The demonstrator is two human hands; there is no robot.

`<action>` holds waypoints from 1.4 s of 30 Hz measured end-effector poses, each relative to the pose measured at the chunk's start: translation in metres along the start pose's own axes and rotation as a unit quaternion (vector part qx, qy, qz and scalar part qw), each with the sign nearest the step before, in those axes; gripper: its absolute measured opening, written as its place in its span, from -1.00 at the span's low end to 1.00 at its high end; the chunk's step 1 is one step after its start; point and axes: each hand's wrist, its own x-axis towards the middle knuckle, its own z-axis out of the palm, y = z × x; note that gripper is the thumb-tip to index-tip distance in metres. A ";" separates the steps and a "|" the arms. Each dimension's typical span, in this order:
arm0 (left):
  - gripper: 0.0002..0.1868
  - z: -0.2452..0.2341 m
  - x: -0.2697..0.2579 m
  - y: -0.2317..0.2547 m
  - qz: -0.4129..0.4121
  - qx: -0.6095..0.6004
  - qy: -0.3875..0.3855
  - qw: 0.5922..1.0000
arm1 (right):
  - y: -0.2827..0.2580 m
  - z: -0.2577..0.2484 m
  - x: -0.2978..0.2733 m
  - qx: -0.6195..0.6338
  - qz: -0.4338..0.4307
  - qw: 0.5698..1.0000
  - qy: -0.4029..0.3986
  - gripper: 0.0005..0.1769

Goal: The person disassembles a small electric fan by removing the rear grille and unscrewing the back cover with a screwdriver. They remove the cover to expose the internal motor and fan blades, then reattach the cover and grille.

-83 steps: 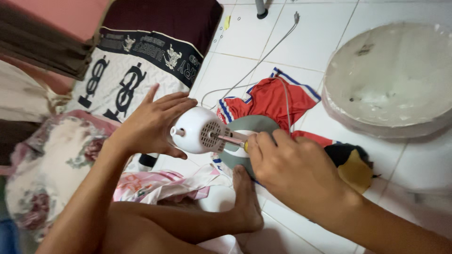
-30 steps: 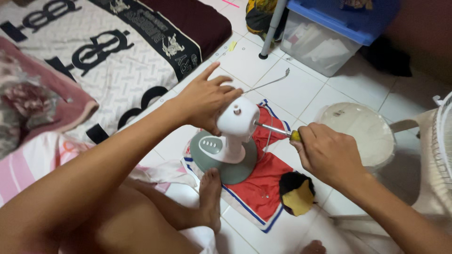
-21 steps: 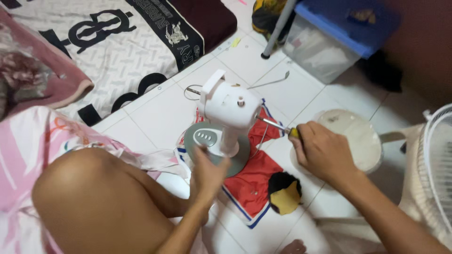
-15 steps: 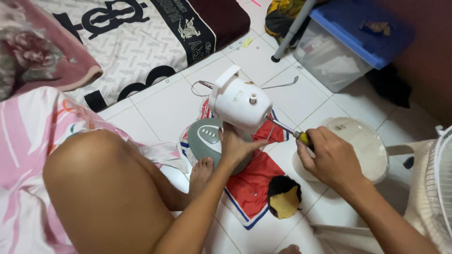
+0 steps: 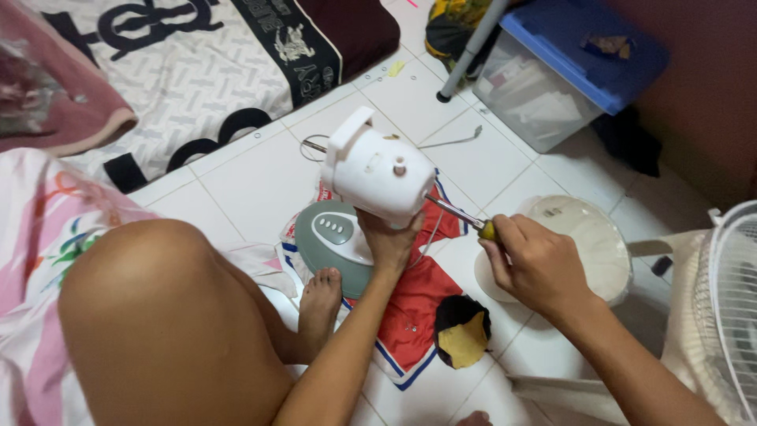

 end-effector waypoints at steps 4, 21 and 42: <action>0.23 0.004 -0.005 0.000 -0.076 -0.054 -0.017 0.996 | 0.012 0.004 0.002 0.064 0.126 0.984 -0.109 -0.84; 0.17 0.003 -0.003 -0.002 -0.041 -0.036 -0.038 0.998 | 0.005 -0.027 0.024 0.202 0.127 0.966 -0.101 -0.73; 0.32 0.003 -0.001 0.003 -0.048 -0.023 -0.010 0.999 | -0.010 -0.018 0.024 0.143 0.116 0.978 -0.097 -0.71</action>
